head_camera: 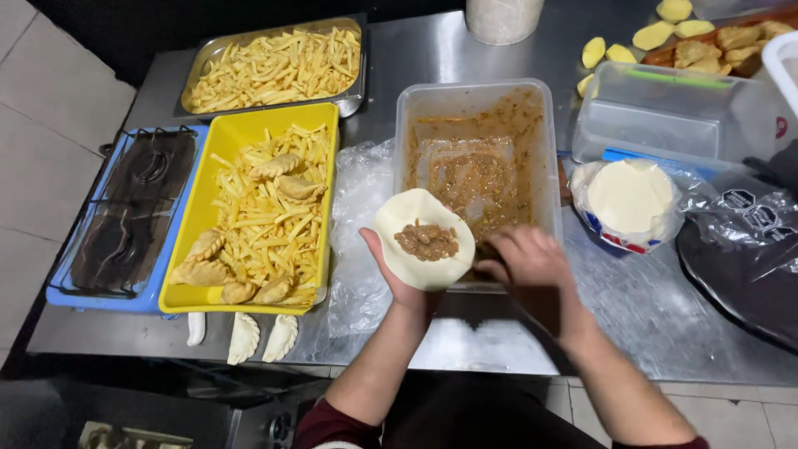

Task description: Preparing empanadas by scooping filling onto dough discs and sealing them by hand.

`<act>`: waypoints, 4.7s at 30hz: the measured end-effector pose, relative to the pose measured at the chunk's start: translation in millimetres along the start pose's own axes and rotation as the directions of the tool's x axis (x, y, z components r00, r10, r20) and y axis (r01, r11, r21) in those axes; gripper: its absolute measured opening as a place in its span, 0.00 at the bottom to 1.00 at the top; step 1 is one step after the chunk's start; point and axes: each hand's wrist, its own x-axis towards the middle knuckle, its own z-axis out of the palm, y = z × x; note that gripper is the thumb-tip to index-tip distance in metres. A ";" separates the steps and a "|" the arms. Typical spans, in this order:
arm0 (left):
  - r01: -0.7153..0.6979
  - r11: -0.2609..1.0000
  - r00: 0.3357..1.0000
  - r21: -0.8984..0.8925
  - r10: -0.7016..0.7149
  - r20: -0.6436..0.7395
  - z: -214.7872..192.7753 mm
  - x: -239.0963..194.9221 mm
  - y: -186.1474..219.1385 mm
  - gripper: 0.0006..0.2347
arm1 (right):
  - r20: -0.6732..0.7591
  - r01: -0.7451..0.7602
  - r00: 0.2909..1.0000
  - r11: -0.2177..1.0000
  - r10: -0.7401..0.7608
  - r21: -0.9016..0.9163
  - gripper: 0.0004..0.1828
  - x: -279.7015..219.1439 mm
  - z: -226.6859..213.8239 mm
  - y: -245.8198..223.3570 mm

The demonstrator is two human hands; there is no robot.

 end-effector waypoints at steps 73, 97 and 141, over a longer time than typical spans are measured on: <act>-0.016 0.983 0.954 0.183 0.069 -0.290 -36.1 -2.6 50.7 0.39 | 0.727 -0.560 0.508 0.818 0.461 -0.128 0.18 61.8 -23.6 112.8; 0.069 0.989 0.986 -0.134 -0.088 -0.140 -38.2 20.9 21.0 0.41 | 0.337 0.280 0.923 0.927 -0.188 -0.250 0.33 40.1 -16.2 -28.5; -0.033 0.992 0.998 -0.120 0.027 -0.058 -28.4 19.0 28.8 0.39 | 0.249 0.354 0.928 0.864 -0.277 -0.357 0.29 65.5 -35.9 -40.9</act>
